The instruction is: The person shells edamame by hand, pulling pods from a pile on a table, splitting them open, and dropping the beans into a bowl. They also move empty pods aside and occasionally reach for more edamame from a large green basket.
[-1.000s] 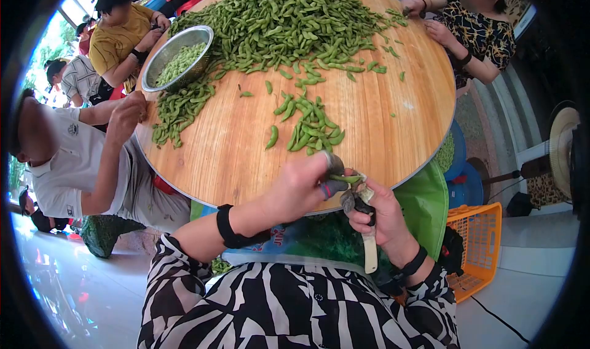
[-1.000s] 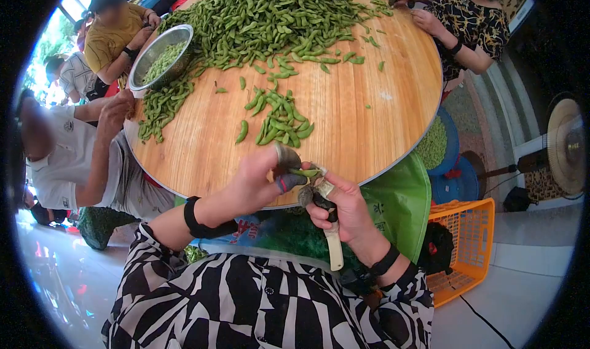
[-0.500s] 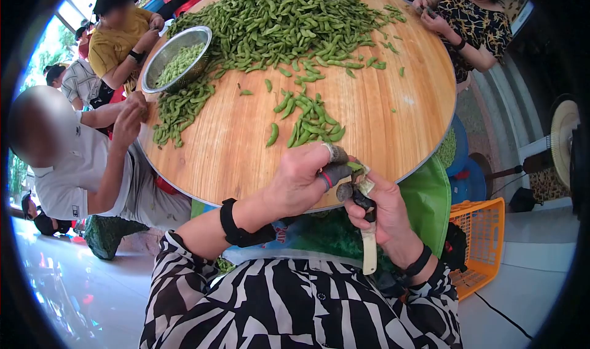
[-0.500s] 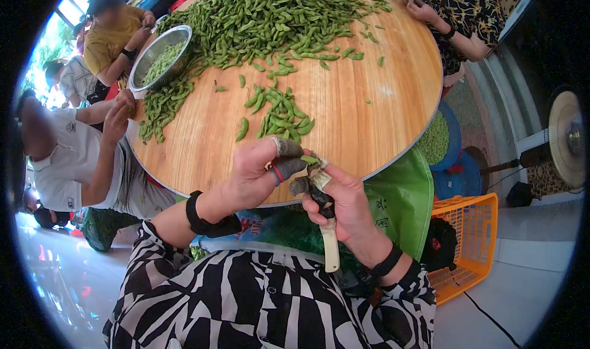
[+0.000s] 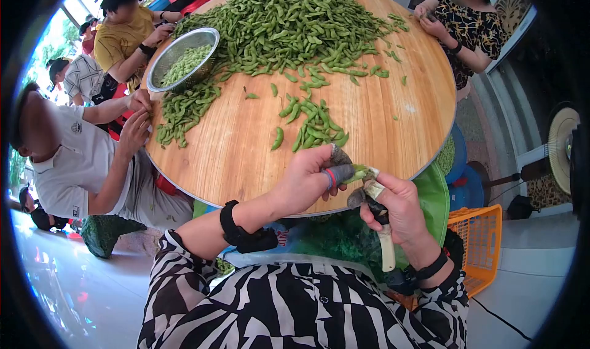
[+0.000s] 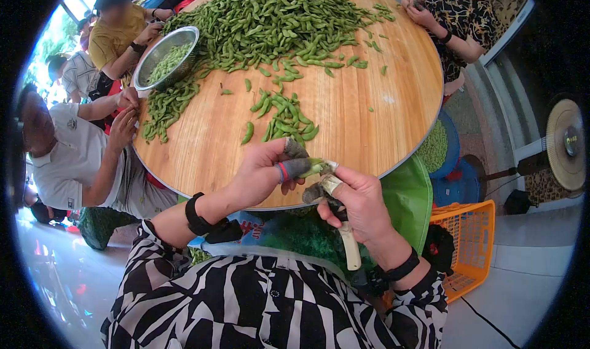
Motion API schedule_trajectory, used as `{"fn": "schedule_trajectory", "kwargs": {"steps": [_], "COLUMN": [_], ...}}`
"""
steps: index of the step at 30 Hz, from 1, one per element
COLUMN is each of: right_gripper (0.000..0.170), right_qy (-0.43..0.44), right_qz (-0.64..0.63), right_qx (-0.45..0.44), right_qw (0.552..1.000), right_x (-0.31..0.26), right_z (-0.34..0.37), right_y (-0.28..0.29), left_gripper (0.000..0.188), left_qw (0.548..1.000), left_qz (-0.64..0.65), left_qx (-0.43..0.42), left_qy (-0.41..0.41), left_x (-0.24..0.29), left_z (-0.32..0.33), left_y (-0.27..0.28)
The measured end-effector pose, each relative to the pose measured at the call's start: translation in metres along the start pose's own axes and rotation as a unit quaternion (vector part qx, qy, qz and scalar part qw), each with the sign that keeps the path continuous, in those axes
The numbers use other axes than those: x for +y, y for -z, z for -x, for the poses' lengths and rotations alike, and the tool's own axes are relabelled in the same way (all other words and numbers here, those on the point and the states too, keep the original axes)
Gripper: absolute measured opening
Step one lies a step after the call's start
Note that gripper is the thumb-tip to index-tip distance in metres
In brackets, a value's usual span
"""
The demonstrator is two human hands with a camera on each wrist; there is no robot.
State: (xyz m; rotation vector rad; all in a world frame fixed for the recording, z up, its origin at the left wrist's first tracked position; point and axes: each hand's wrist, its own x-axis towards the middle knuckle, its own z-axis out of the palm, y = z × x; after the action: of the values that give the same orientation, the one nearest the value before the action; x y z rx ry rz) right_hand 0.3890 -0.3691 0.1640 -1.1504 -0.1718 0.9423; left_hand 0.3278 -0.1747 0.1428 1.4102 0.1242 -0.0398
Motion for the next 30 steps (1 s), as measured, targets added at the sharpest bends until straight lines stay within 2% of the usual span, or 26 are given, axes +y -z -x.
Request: {"fn": "schedule_trajectory", "kwargs": {"steps": [2, 4, 6, 9, 11, 16, 18, 19, 20, 22, 24, 25, 26, 27, 28, 30], "right_gripper": [0.019, 0.014, 0.005, 0.003, 0.003, 0.005, 0.005, 0.005, 0.006, 0.006, 0.009, 0.009, 0.011, 0.014, 0.014, 0.017], "right_qy": [0.014, 0.025, 0.062, 0.086, 0.085, 0.102, 0.053, 0.051, 0.06, 0.07, -0.003, -0.003, -0.025, -0.048, -0.049, -0.087], "right_qz": [0.033, 0.063, 0.189, 0.23, 0.234, 0.276, 0.277, 0.277, 0.27, 0.264, 0.229, 0.228, 0.124, 0.018, 0.018, -0.095], "right_qx": [0.015, 0.035, 0.05, 0.067, 0.064, 0.051, 0.013, 0.011, 0.001, -0.006, -0.025, -0.025, -0.029, -0.032, -0.032, -0.06], "right_qw": [0.999, 0.997, 0.979, 0.967, 0.966, 0.954, 0.959, 0.96, 0.961, 0.962, 0.973, 0.973, 0.992, 0.998, 0.998, 0.99], "right_x": [0.0, 0.001, 0.003, 0.004, 0.007, 0.012, 0.008, 0.008, 0.007, 0.008, 0.009, 0.011, 0.013, 0.015, 0.018, 0.025], "right_z": [-0.002, -0.004, -0.008, -0.01, -0.012, -0.014, -0.012, -0.011, -0.011, -0.011, -0.012, -0.012, -0.012, -0.012, -0.012, -0.013], "right_y": [0.002, 0.003, 0.004, 0.003, 0.004, 0.011, 0.013, 0.011, 0.008, 0.009, 0.017, 0.016, 0.014, 0.013, 0.013, 0.014], "left_gripper": [0.011, 0.012, 0.013, 0.012, 0.012, 0.015, 0.016, 0.017, 0.018, 0.019, 0.021, 0.022, 0.023, 0.023, 0.025, 0.027], "left_qw": [0.999, 0.999, 0.998, 0.998, 0.996, 0.998, 0.997, 0.997, 0.994, 0.995, 0.995, 0.995, 0.989, 0.989, 0.987, 0.985], "left_qz": [-0.026, -0.045, -0.064, -0.056, -0.038, 0.034, 0.048, 0.015, -0.019, -0.023, -0.029, 0.041, 0.111, 0.111, 0.126, 0.141], "left_qx": [-0.014, -0.016, -0.016, -0.042, -0.076, -0.044, -0.034, -0.066, -0.099, -0.093, -0.087, -0.091, -0.096, -0.096, -0.097, -0.098], "left_qy": [0.035, 0.023, 0.011, -0.009, 0.022, 0.04, 0.05, 0.042, 0.034, 0.034, 0.034, 0.02, 0.006, 0.007, 0.019, 0.029], "left_x": [-0.003, -0.003, -0.004, -0.003, -0.001, -0.01, -0.014, -0.015, -0.016, -0.013, -0.01, -0.01, -0.01, -0.012, -0.015, -0.024], "left_z": [0.0, 0.001, 0.004, 0.006, 0.007, 0.009, 0.01, 0.009, 0.009, 0.009, 0.009, 0.01, 0.011, 0.012, 0.011, 0.01], "left_y": [0.0, -0.001, -0.003, -0.003, -0.002, 0.003, 0.009, 0.012, 0.014, 0.013, 0.011, 0.01, 0.008, 0.007, 0.006, 0.005]}}
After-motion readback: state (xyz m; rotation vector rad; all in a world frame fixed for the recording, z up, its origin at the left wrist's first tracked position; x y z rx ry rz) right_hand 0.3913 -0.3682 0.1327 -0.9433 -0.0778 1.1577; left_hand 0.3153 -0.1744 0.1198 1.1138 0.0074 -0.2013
